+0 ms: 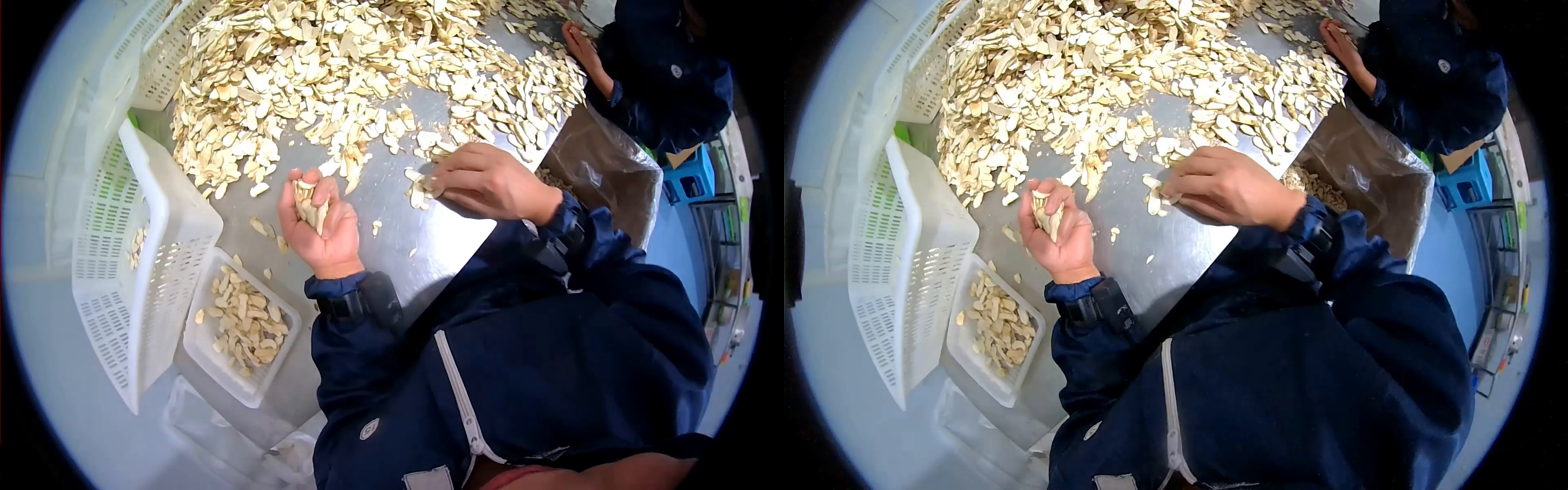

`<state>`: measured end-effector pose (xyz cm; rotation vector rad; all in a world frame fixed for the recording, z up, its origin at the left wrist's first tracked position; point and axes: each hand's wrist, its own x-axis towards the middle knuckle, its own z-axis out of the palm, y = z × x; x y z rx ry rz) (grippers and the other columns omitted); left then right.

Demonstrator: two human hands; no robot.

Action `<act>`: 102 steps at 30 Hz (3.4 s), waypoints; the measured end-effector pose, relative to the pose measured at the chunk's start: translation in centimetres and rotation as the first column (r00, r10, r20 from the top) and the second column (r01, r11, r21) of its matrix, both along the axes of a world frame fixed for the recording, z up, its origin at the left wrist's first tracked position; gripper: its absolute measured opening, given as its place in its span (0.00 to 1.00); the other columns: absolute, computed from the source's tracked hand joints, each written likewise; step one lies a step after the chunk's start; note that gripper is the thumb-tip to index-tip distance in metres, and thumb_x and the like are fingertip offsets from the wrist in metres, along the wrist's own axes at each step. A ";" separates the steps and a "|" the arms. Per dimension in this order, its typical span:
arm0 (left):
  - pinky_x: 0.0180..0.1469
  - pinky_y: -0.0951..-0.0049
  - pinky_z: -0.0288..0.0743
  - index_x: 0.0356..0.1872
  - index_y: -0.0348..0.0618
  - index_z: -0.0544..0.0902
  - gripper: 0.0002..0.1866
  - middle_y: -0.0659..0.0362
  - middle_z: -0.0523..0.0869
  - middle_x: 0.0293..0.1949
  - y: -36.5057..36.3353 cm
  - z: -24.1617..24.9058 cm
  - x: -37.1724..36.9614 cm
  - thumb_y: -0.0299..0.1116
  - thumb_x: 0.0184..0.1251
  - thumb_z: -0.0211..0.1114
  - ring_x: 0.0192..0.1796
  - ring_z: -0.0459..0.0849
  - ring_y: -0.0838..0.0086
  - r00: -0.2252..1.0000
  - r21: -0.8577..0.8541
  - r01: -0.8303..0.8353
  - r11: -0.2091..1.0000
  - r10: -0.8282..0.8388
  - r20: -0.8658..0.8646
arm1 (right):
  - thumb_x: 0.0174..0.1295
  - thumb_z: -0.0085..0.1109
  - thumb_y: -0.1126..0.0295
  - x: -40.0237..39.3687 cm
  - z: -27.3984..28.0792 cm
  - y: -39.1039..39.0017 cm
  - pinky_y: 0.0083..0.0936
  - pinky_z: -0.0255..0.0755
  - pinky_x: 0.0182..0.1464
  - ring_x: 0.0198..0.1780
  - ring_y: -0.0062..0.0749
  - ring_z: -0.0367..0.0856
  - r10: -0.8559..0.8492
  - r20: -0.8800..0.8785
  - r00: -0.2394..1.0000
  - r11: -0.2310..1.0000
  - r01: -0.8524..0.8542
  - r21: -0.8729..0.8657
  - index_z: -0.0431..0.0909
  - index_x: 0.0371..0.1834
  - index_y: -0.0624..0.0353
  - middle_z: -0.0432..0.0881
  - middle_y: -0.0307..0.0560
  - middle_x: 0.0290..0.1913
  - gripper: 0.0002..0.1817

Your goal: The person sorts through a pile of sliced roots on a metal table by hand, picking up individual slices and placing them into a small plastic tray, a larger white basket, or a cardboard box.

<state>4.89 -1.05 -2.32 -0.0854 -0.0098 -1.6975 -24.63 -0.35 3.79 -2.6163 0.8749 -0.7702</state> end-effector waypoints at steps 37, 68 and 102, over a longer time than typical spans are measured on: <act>0.14 0.83 0.67 0.56 0.37 0.79 0.13 0.53 0.81 0.47 0.4 0.5 -0.7 0.36 0.83 0.55 0.41 0.77 0.74 1.000 0.088 0.008 0.996 -0.010 0.015 | 0.66 0.60 0.81 -3.4 0.4 -0.6 0.36 0.80 0.61 0.60 0.51 0.85 -0.462 0.138 0.876 0.883 0.440 0.164 0.85 0.63 0.48 0.84 0.50 0.62 0.23; 0.15 0.84 0.66 0.57 0.39 0.78 0.15 0.52 0.80 0.48 1.0 1.5 -2.5 0.39 0.86 0.51 0.40 0.76 0.72 0.950 0.134 0.140 0.981 -0.172 0.262 | 0.66 0.67 0.66 0.8 -1.4 -2.0 0.40 0.80 0.45 0.41 0.48 0.87 -0.485 0.054 0.873 0.842 0.449 0.299 0.88 0.49 0.53 0.86 0.49 0.40 0.11; 0.14 0.86 0.61 0.61 0.39 0.79 0.21 0.50 0.83 0.49 1.1 2.0 -4.3 0.46 0.86 0.53 0.36 0.77 0.73 0.846 0.194 0.343 0.919 -0.392 0.361 | 0.79 0.59 0.59 0.4 1.9 0.1 0.25 0.79 0.48 0.43 0.23 0.86 -0.439 0.002 0.899 0.617 0.300 0.728 0.85 0.61 0.57 0.90 0.48 0.44 0.17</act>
